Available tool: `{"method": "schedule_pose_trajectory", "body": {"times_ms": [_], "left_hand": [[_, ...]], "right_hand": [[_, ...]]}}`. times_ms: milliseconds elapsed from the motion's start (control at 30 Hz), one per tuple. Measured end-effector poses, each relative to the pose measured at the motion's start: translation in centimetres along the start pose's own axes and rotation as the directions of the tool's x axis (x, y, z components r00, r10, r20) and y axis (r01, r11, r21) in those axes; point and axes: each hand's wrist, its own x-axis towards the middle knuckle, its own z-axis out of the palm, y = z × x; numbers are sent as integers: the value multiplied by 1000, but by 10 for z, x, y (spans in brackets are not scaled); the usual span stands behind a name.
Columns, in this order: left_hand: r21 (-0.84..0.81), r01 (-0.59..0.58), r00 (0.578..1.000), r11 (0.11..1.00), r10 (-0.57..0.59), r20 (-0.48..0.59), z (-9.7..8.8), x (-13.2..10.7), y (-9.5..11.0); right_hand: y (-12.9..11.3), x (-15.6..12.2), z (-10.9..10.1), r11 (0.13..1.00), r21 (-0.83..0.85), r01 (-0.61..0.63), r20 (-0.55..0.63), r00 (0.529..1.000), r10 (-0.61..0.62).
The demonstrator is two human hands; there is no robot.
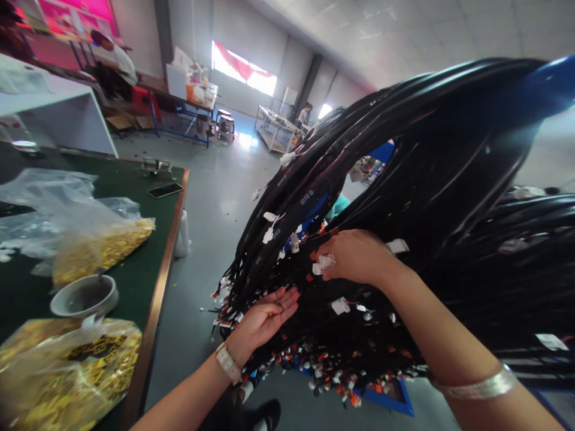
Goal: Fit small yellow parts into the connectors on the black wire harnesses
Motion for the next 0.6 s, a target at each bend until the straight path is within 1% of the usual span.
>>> {"method": "schedule_pose_trajectory", "body": {"times_ms": [67, 200, 267, 333, 400, 467, 600], "left_hand": [[7, -1, 1000, 1000, 1, -8, -1, 0, 0], [30, -8, 1000, 1000, 8, -14, -3, -1, 0], [81, -17, 998, 997, 21, -53, -4, -3, -1], [183, -16, 992, 983, 38, -116, -4, -5, -1], [316, -5, 982, 949, 64, -176, -5, -7, -2], [444, 7, 973, 896, 97, -210, -7, -7, -3], [641, 14, 969, 768, 148, -198, -13, -6, -5]], "right_hand": [[0, 0, 0, 1000, -3, 6, 1, 1000, -6], [-2, 0, -2, 999, -12, -35, 10, 999, 35], [-2, -1, -2, 999, -9, -36, 4, 999, 36], [-3, -1, -3, 1000, -12, -29, -1, 1000, 29], [-3, -1, -2, 999, -15, -31, 0, 1000, 31], [-3, -1, -2, 999, -10, -32, -2, 999, 32], [-2, 1, 0, 1000, -9, -17, -2, 1000, 17]]}}
